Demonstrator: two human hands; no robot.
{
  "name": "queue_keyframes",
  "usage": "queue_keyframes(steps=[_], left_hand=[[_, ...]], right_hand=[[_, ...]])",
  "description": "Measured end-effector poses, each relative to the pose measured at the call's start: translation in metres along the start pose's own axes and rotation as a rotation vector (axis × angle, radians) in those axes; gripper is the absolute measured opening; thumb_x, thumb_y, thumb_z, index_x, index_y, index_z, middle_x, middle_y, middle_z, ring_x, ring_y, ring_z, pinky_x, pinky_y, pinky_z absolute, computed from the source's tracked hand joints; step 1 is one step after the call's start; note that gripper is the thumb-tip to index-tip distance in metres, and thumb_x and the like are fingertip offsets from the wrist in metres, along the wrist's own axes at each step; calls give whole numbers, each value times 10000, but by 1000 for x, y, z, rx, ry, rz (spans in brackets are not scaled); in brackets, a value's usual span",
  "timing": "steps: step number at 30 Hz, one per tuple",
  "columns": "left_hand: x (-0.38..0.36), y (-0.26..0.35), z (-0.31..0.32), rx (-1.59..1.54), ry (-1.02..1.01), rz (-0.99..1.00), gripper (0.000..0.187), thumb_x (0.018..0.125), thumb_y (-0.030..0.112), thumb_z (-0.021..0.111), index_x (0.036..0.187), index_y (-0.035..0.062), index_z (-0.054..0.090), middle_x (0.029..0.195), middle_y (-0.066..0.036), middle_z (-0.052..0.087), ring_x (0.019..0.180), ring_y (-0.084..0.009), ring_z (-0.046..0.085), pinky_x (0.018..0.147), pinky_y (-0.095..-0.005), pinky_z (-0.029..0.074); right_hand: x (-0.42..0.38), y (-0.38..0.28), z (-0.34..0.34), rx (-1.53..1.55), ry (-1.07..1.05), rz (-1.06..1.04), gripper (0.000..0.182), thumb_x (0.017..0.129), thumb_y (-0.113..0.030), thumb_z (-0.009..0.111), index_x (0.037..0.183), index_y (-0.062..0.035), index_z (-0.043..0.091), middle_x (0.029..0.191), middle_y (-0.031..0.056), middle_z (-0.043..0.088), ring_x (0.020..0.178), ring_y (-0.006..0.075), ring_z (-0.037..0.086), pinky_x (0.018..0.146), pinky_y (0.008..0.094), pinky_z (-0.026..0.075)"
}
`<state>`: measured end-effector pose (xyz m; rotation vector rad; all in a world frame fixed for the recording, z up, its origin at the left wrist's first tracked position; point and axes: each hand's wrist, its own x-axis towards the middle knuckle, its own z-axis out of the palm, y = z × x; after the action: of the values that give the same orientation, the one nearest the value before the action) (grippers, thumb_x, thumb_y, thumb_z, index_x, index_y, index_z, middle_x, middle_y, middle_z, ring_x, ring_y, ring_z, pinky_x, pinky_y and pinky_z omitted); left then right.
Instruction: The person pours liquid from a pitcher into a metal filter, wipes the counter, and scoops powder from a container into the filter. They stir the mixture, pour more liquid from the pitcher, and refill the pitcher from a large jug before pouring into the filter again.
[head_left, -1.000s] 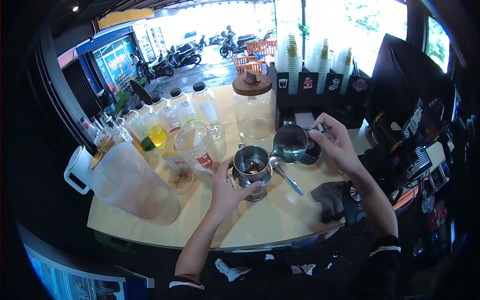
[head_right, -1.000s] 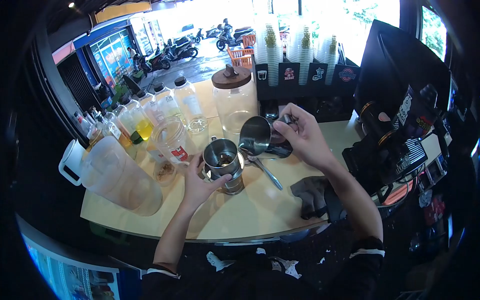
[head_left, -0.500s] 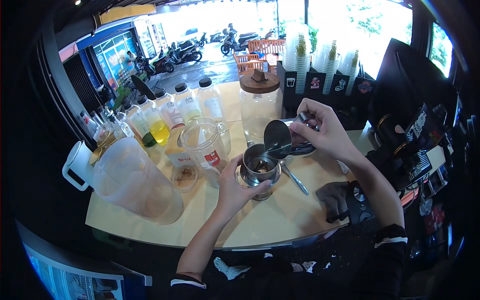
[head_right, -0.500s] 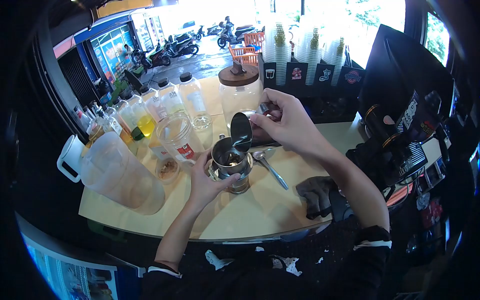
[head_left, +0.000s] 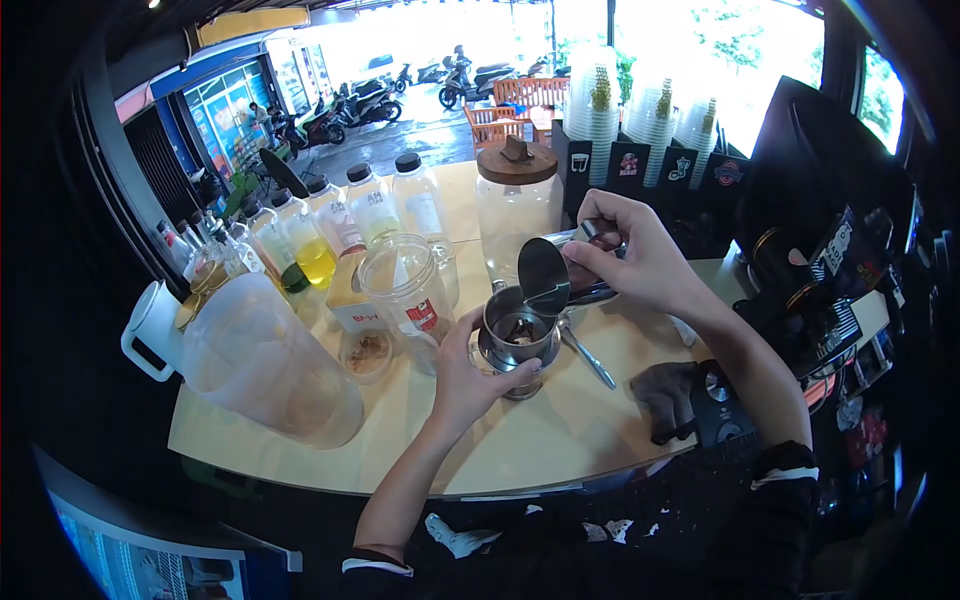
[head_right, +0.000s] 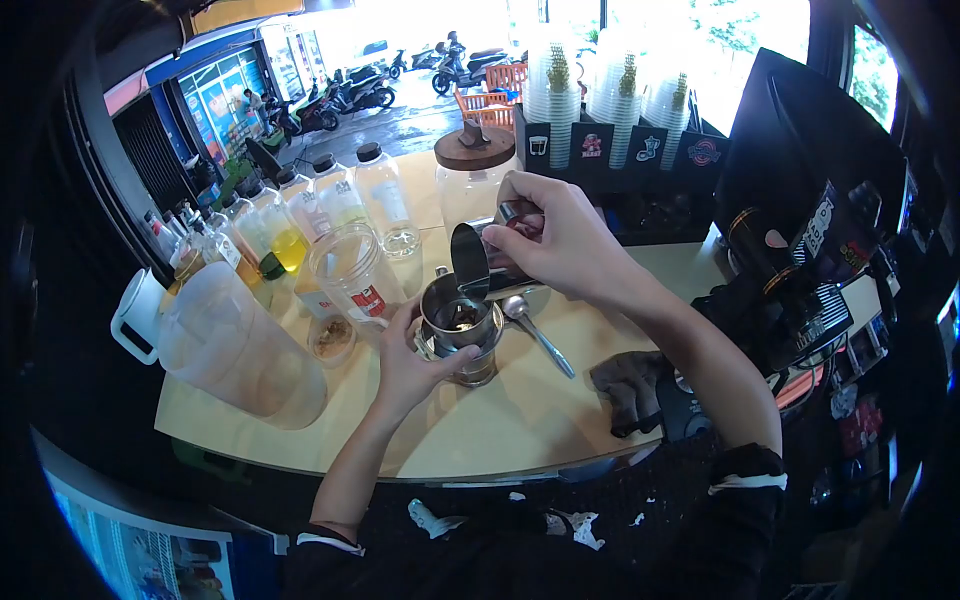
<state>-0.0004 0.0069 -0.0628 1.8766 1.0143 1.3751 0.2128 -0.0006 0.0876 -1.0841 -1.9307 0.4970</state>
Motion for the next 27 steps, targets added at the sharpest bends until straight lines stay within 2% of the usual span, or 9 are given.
queue_keyframes(steps=[9,11,12,14,23,25,27], left_hand=[[0,-2,1,5,11,7,811,580,347,882,1200,-26,515,1089,-152,623,1060,-246,593,945,-371,448],[0,0,0,11,10,11,811,580,345,882,1200,-27,515,1090,-152,623,1059,-246,594,943,-371,450],[0,2,0,24,9,11,809,581,342,881,1201,-26,514,1090,-151,623,1060,-244,594,943,-369,450],[0,5,-1,37,5,12,806,583,339,881,1201,-25,514,1091,-151,624,1061,-243,593,943,-367,451],[0,9,-3,70,-14,15,790,594,319,874,1206,-20,509,1099,-153,620,1079,-246,589,950,-364,447],[0,9,-3,76,-13,-7,755,596,253,882,1193,-23,511,1107,-124,619,1070,-205,583,951,-341,441],[0,8,-2,55,-12,-6,756,596,252,882,1193,-22,510,1109,-124,618,1070,-203,583,951,-340,441]], right_hand=[[0,-2,2,80,4,15,276,834,-80,683,753,-44,421,652,-68,312,592,-3,300,492,196,277],[1,2,0,52,12,10,207,807,-52,677,820,23,484,620,31,484,578,40,429,493,246,393],[0,-1,0,53,14,10,207,807,-52,677,820,23,484,620,31,484,578,40,429,493,246,393],[-2,-7,-1,-26,6,-34,263,837,-71,674,768,-41,421,639,-62,314,591,-2,319,487,191,297],[-2,-8,0,-61,-10,-62,217,834,-67,669,794,-28,459,622,-55,342,582,3,329,483,195,297],[-3,-10,1,-56,-14,-70,217,834,-66,669,799,-26,458,618,-54,349,578,3,336,481,195,301],[-3,-13,0,-52,-19,-77,217,834,-65,669,804,-25,457,614,-54,355,573,4,343,478,195,305]])
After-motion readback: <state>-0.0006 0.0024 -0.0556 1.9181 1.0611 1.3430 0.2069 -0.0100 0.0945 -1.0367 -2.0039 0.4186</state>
